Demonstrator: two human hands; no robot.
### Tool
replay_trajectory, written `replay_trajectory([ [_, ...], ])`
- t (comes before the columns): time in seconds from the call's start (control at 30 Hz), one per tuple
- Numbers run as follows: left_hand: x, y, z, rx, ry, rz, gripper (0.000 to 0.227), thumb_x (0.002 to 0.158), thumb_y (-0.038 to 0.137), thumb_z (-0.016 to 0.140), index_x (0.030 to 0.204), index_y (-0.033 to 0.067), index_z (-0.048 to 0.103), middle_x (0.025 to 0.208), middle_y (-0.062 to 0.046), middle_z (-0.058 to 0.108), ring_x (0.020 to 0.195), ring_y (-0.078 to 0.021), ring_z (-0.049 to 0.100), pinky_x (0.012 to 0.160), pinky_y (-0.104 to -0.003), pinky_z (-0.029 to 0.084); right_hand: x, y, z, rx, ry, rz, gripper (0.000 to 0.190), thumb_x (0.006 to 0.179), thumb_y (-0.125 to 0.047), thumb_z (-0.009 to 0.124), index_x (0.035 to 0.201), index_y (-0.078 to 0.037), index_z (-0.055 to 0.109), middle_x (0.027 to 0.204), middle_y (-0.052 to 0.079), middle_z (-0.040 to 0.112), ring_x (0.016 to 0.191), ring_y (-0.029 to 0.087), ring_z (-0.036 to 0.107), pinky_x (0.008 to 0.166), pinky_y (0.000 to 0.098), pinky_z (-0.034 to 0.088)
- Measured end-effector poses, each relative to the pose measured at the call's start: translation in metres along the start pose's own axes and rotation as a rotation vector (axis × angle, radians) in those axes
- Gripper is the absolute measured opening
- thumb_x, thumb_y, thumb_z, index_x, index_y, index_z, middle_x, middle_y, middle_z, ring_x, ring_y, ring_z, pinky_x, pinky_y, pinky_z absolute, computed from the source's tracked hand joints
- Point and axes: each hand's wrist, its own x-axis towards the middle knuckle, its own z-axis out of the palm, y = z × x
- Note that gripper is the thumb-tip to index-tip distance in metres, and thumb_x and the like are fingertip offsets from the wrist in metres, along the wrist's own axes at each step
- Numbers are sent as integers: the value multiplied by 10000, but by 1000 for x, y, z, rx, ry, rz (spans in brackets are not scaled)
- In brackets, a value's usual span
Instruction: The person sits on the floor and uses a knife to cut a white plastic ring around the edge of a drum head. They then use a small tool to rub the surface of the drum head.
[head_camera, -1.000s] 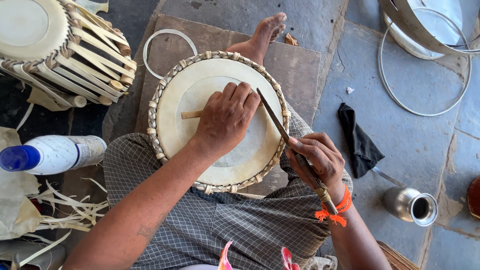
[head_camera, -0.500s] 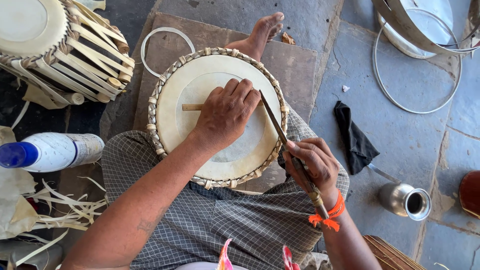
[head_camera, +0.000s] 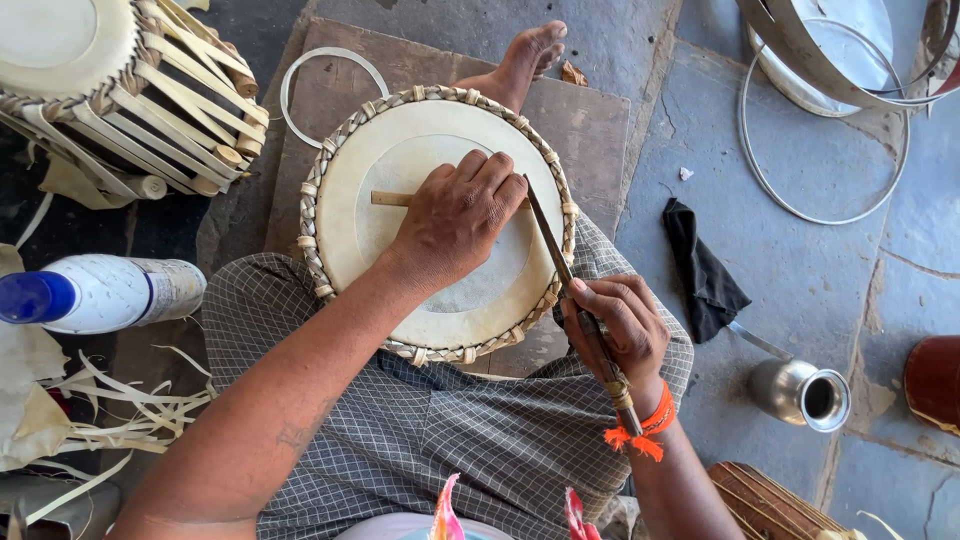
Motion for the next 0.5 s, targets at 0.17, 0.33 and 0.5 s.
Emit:
replay_trajectory([
  [0.17, 1, -2, 0, -20, -14, 31, 161, 996, 134, 583, 1141, 71, 613, 1196, -108, 628, 1086, -230, 623, 775, -368, 561, -12, -17, 3, -22, 28, 68, 343, 809, -28, 854, 1116, -79, 709, 963, 49, 739, 901, 212, 707, 794, 329, 583],
  [0.33, 0, -1, 0, -13, -6, 52, 229, 963, 122, 577, 1183, 67, 612, 1215, -113, 617, 1088, -231, 616, 790, -368, 561, -6, -17, 6, -73, 27, 68, 338, 819, -16, 862, 1115, -85, 715, 977, 56, 746, 918, 214, 707, 788, 320, 581],
  [0.5, -3, -4, 5, -36, -23, 64, 203, 1003, 131, 582, 1196, 73, 604, 1244, -104, 603, 1109, -231, 609, 793, -369, 553, -8, -23, 5, -76, 13, 48, 357, 813, -17, 861, 1121, -85, 695, 976, 59, 736, 932, 216, 705, 812, 336, 571],
])
